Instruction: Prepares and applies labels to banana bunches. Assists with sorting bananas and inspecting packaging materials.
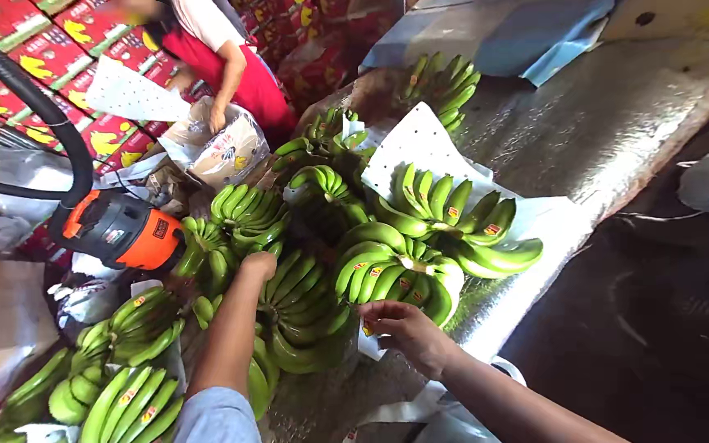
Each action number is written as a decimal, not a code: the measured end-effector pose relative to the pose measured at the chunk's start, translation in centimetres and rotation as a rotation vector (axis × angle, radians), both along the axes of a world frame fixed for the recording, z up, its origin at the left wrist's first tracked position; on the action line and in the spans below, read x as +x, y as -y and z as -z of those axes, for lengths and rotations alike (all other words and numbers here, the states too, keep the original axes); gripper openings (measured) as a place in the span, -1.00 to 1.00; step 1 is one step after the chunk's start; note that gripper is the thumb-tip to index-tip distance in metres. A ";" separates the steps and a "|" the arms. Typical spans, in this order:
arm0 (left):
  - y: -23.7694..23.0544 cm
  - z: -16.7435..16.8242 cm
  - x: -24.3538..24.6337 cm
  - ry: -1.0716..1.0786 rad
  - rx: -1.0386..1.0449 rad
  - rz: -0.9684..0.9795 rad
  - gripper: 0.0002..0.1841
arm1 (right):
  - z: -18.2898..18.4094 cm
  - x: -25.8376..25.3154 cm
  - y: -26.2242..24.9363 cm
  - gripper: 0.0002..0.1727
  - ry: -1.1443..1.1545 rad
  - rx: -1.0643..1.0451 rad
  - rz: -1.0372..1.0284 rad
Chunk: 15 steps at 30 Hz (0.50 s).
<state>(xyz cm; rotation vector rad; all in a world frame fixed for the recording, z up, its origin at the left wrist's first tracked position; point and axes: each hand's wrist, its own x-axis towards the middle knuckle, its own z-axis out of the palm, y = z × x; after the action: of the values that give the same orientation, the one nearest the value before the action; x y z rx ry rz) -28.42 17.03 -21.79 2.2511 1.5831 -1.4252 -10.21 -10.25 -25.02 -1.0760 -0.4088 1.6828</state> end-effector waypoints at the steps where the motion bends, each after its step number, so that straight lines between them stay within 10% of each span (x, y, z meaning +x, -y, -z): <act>1: 0.1 0.1 0.6 -0.061 -0.001 0.012 -0.63 | 0.1 -0.1 -0.1 -0.73 -0.008 0.007 -0.010; 8: 0.2 1.7 -0.8 0.163 0.277 0.146 -0.51 | 0.3 -0.5 -0.5 -0.72 0.058 0.075 0.011; 15: 13.2 -1.5 1.2 1.461 0.053 0.153 -0.89 | 0.0 -1.2 -0.9 -0.53 0.111 0.037 0.173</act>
<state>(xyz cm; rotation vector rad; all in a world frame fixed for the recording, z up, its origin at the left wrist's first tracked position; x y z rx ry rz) -27.26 3.78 -20.33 2.3317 0.8601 0.4071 -11.42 -9.32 -25.04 -1.1475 -0.4048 1.4623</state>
